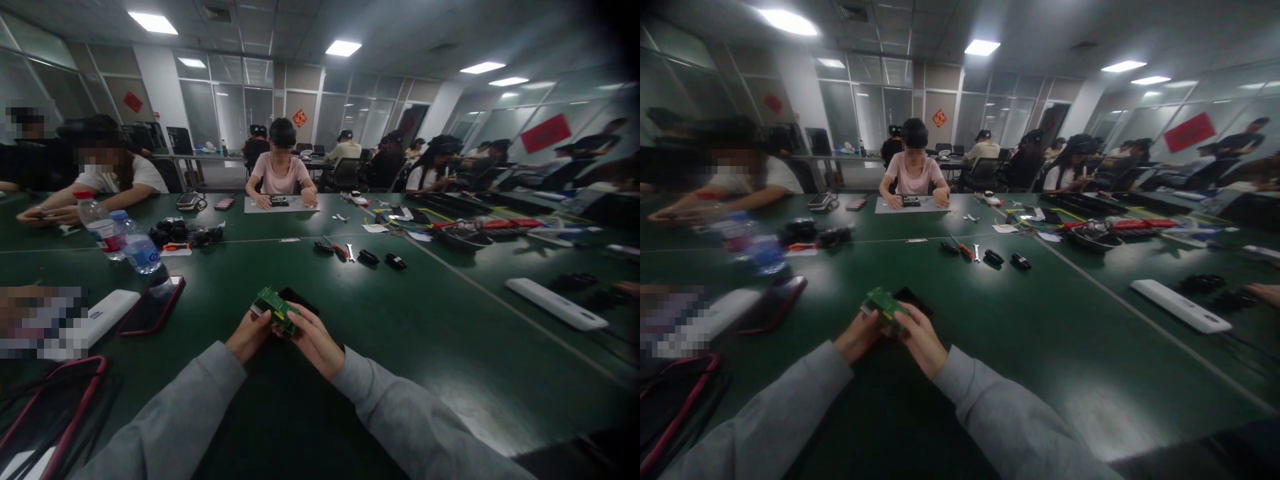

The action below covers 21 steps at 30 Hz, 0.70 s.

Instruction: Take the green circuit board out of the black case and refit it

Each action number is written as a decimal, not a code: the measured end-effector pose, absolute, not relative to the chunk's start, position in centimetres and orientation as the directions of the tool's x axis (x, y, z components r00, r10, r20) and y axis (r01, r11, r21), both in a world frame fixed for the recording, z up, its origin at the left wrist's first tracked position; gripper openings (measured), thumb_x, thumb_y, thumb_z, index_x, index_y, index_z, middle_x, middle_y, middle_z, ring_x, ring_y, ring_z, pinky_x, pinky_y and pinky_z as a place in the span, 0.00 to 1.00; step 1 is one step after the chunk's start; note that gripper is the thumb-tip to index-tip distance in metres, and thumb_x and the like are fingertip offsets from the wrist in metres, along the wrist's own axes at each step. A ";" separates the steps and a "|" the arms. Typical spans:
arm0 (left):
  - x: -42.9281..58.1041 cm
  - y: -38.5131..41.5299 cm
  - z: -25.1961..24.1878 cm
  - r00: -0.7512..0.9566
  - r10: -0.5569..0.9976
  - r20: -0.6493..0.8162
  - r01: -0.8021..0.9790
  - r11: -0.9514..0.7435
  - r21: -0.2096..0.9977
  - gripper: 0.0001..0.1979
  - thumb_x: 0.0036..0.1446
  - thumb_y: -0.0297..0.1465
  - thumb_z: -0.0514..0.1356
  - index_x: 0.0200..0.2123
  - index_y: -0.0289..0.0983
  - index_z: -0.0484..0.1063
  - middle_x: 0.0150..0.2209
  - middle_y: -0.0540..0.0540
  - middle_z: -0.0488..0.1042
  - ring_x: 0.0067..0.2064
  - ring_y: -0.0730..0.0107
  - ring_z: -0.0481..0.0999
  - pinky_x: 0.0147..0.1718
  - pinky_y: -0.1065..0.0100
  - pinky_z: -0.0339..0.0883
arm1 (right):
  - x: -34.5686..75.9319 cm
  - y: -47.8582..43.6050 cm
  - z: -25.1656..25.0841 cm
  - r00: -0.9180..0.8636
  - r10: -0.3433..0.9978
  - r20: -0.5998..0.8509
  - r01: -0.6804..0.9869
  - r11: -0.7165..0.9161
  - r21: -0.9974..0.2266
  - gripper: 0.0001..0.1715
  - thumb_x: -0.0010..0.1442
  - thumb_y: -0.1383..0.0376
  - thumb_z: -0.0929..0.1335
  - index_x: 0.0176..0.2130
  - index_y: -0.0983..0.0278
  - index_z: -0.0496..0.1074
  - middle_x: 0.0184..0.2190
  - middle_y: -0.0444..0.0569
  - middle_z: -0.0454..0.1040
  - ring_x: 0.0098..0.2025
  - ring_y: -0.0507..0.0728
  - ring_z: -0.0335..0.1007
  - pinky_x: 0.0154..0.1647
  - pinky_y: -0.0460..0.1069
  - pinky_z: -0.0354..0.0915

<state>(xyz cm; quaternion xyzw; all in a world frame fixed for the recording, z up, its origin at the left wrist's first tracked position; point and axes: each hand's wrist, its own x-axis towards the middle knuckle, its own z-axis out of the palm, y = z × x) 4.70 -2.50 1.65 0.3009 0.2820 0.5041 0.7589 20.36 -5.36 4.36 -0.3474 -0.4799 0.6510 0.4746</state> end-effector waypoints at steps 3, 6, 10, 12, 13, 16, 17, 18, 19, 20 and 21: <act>4.7 -2.6 1.6 0.330 0.932 -0.148 -0.567 0.321 0.759 0.27 0.42 0.33 0.67 0.47 0.36 0.66 0.39 0.42 0.74 0.36 0.65 0.74 0.35 0.66 0.66 | 20.3 -5.6 4.3 -0.383 0.922 -0.048 -0.308 -0.177 -0.935 0.25 0.58 0.54 0.63 0.52 0.63 0.59 0.48 0.53 0.67 0.42 0.56 0.71 0.43 0.55 0.68; 4.8 -2.7 1.7 0.347 0.933 -0.095 -0.565 0.289 0.773 0.25 0.41 0.32 0.68 0.44 0.35 0.69 0.40 0.41 0.74 0.40 0.61 0.74 0.40 0.63 0.65 | 20.4 -5.6 4.4 -0.348 0.936 0.060 -0.157 0.005 -0.988 0.25 0.53 0.56 0.68 0.48 0.62 0.61 0.48 0.51 0.67 0.47 0.56 0.67 0.48 0.54 0.66; 4.9 -3.0 2.2 0.376 0.924 -0.073 -0.516 0.274 0.812 0.23 0.37 0.30 0.69 0.40 0.33 0.72 0.39 0.40 0.75 0.45 0.56 0.73 0.48 0.59 0.60 | 20.6 -5.5 4.6 -0.353 0.914 0.200 0.059 0.235 -0.970 0.28 0.50 0.59 0.70 0.48 0.62 0.60 0.47 0.49 0.67 0.50 0.55 0.65 0.52 0.51 0.61; 4.9 -3.0 2.3 0.392 0.918 -0.061 -0.493 0.265 0.829 0.23 0.36 0.29 0.69 0.40 0.33 0.72 0.39 0.40 0.75 0.45 0.56 0.73 0.48 0.58 0.60 | 20.7 -5.6 4.7 -0.350 0.912 0.214 0.127 0.273 -0.954 0.30 0.51 0.59 0.70 0.50 0.62 0.59 0.47 0.48 0.68 0.49 0.55 0.66 0.51 0.51 0.62; 4.9 -3.1 2.3 0.400 0.915 -0.049 -0.485 0.257 0.836 0.23 0.36 0.29 0.69 0.40 0.34 0.72 0.39 0.40 0.75 0.45 0.56 0.73 0.48 0.59 0.60 | 20.7 -5.7 4.8 -0.345 0.912 0.220 0.160 0.288 -0.944 0.30 0.50 0.59 0.70 0.51 0.62 0.59 0.46 0.48 0.69 0.48 0.55 0.66 0.50 0.51 0.62; 4.8 -3.0 2.0 0.416 0.909 -0.021 -0.469 0.235 0.851 0.23 0.37 0.27 0.69 0.41 0.34 0.72 0.40 0.40 0.75 0.44 0.58 0.73 0.47 0.60 0.62 | 20.7 -5.8 5.1 -0.330 0.912 0.242 0.221 0.323 -0.920 0.29 0.50 0.59 0.70 0.50 0.62 0.60 0.44 0.48 0.70 0.46 0.55 0.68 0.48 0.50 0.64; 4.8 -3.0 1.9 0.413 0.910 -0.020 -0.467 0.230 0.854 0.22 0.38 0.27 0.68 0.41 0.34 0.72 0.40 0.40 0.74 0.44 0.58 0.73 0.46 0.60 0.62 | 20.6 -5.8 5.1 -0.330 0.912 0.242 0.228 0.326 -0.918 0.29 0.50 0.59 0.70 0.50 0.62 0.60 0.44 0.48 0.70 0.45 0.54 0.68 0.47 0.50 0.64; 4.8 -2.9 1.7 0.408 0.913 -0.023 -0.465 0.230 0.855 0.22 0.38 0.27 0.68 0.41 0.34 0.72 0.40 0.40 0.74 0.44 0.58 0.73 0.46 0.60 0.62 | 20.6 -5.9 5.1 -0.335 0.912 0.237 0.233 0.324 -0.917 0.29 0.50 0.59 0.70 0.50 0.62 0.60 0.44 0.48 0.70 0.45 0.54 0.68 0.47 0.50 0.64; 4.8 -2.9 1.7 0.404 0.915 -0.029 -0.464 0.232 0.855 0.22 0.38 0.27 0.68 0.41 0.34 0.72 0.40 0.40 0.74 0.44 0.58 0.73 0.46 0.60 0.62 | 20.5 -5.9 5.1 -0.336 0.912 0.234 0.236 0.322 -0.917 0.29 0.50 0.59 0.69 0.50 0.62 0.60 0.44 0.48 0.70 0.45 0.54 0.68 0.47 0.50 0.64; 4.8 -2.9 1.6 0.399 0.916 -0.033 -0.466 0.234 0.854 0.23 0.38 0.28 0.69 0.41 0.34 0.72 0.40 0.40 0.74 0.44 0.58 0.72 0.47 0.60 0.61 | 20.5 -5.9 5.0 -0.335 0.912 0.236 0.238 0.324 -0.916 0.29 0.51 0.59 0.69 0.50 0.62 0.60 0.44 0.48 0.70 0.45 0.54 0.68 0.47 0.50 0.64; 4.9 -2.9 1.6 0.396 0.918 -0.037 -0.469 0.236 0.851 0.24 0.37 0.28 0.69 0.42 0.34 0.72 0.41 0.40 0.74 0.45 0.57 0.72 0.48 0.60 0.61 | 20.5 -5.8 5.0 -0.333 0.912 0.240 0.241 0.328 -0.913 0.28 0.51 0.59 0.69 0.50 0.63 0.60 0.43 0.48 0.70 0.44 0.54 0.68 0.46 0.50 0.64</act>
